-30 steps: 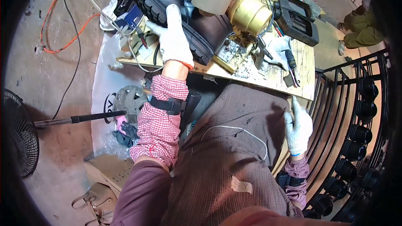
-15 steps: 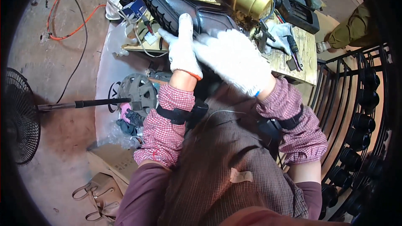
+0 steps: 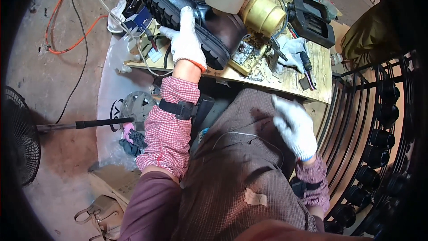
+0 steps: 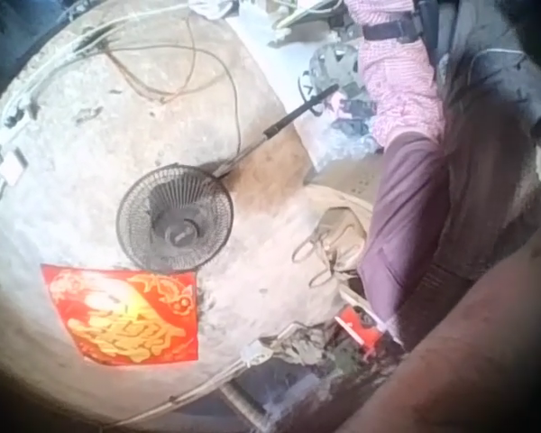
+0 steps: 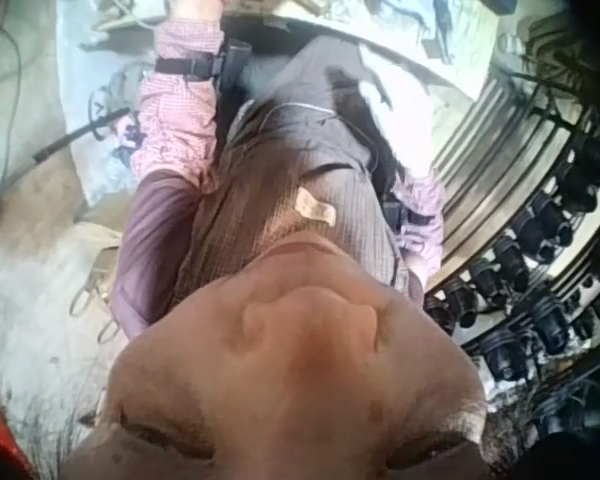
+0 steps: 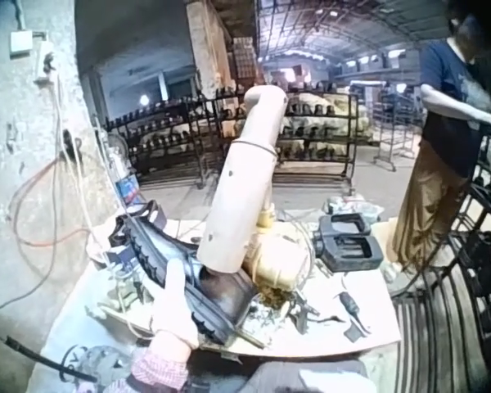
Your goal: Checking and cleaning finished shoes in a factory environment.
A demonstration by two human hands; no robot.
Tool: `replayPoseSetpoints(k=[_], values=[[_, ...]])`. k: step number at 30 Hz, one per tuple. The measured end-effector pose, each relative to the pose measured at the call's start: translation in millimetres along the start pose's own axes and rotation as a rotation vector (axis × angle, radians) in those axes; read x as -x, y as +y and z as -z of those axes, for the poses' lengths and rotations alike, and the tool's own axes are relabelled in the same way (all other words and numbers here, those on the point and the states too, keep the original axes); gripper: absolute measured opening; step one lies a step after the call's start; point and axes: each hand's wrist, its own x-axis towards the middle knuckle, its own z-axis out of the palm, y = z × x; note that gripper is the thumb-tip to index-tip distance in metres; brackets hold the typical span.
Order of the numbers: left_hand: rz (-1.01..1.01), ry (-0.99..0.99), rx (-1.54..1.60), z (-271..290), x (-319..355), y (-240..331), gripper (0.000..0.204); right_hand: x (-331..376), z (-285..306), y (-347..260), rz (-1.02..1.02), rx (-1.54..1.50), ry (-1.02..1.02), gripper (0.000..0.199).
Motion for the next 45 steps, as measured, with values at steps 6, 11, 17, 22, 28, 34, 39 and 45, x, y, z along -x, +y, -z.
replayPoseSetpoints(k=[6,11,17,22,28,34,39,45], values=[[0.070,0.103,-0.073,13.8,37.8,-9.7,0.126,-110.7,-20.5,-28.1,0.500,0.209,0.240,0.058],[0.112,-0.125,0.358,37.1,86.3,-10.6,0.122,-128.1,-38.6,-75.8,0.724,0.299,0.057,0.024],[0.180,-0.171,0.456,92.0,49.0,-42.6,0.114,-36.8,34.7,-36.1,0.328,-0.497,-1.079,0.028],[0.564,-0.653,0.695,51.8,139.4,-32.2,0.072,59.7,65.2,-31.1,0.028,-0.064,0.053,0.070],[0.787,-1.128,0.573,10.5,188.1,-42.5,0.077,85.9,69.2,-45.8,0.209,0.020,-0.027,0.055],[0.298,-1.498,0.190,-67.9,224.0,-18.0,0.089,136.7,167.1,-66.0,0.118,0.586,0.496,0.041],[0.550,-1.480,0.026,-49.5,214.7,-57.6,0.087,149.7,263.5,-30.6,-0.629,1.034,0.728,0.041],[0.621,-1.418,0.032,-39.9,194.3,-81.0,0.083,166.4,397.1,71.4,-1.200,1.110,0.526,0.064]])
